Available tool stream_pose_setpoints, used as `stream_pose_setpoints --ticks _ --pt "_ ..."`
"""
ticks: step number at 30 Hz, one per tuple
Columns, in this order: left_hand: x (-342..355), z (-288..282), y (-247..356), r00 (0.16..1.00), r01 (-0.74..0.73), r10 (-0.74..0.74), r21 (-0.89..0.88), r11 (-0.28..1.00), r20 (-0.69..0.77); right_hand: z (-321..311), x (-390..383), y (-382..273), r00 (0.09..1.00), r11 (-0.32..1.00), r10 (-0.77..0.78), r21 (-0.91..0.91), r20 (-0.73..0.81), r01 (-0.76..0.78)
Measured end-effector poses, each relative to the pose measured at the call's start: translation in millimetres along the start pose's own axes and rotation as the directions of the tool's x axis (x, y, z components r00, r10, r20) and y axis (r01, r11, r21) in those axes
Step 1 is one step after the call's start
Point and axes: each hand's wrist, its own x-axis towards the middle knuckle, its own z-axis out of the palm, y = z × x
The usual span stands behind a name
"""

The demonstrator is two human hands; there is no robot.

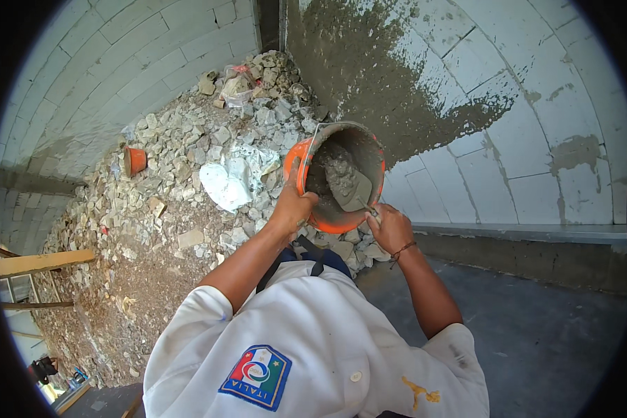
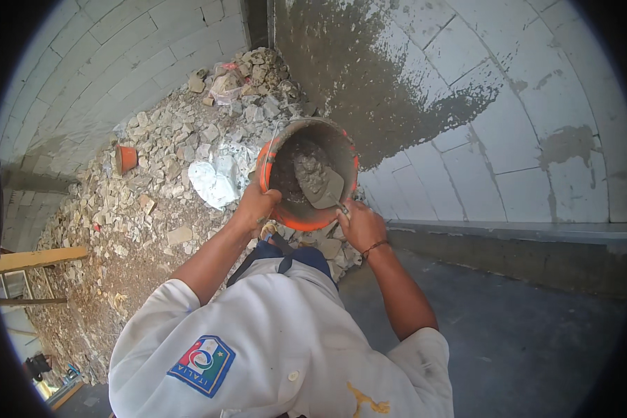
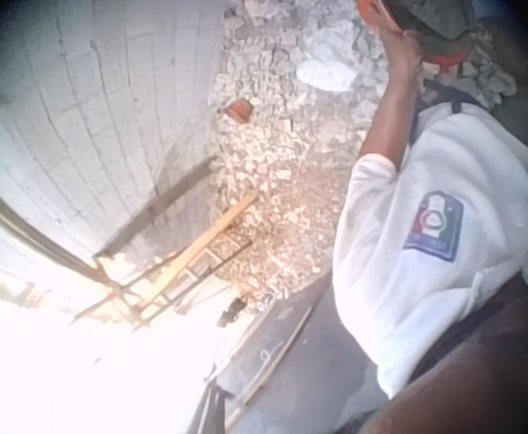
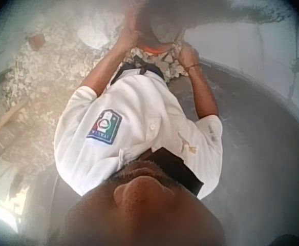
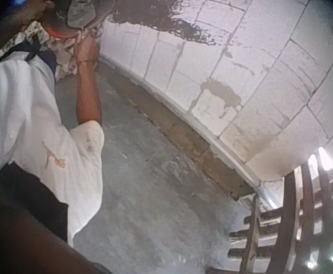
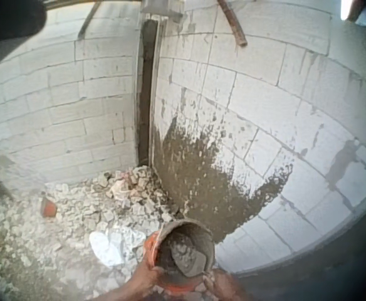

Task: The person applies cement mixture to a white block wall using a trowel, repeatedly scooping material from a bucket held in one hand and spreading it onto the wall surface.

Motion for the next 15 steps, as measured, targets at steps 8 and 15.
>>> stream_pose_setpoints --ticks 8,15 --pt "-11.7 4.5 -60.8 0.981 -0.112 0.056 -0.313 0.943 -0.183 -67.0 0.8 -29.4 0.983 0.983 -0.185 0.009 -0.002 0.185" --pt "-54.1 -6.0 -85.2 0.968 -0.044 -0.043 -0.339 0.94 -0.246 -163.1 -1.9 -36.7 0.774 0.699 -0.623 0.523 0.111 0.487"
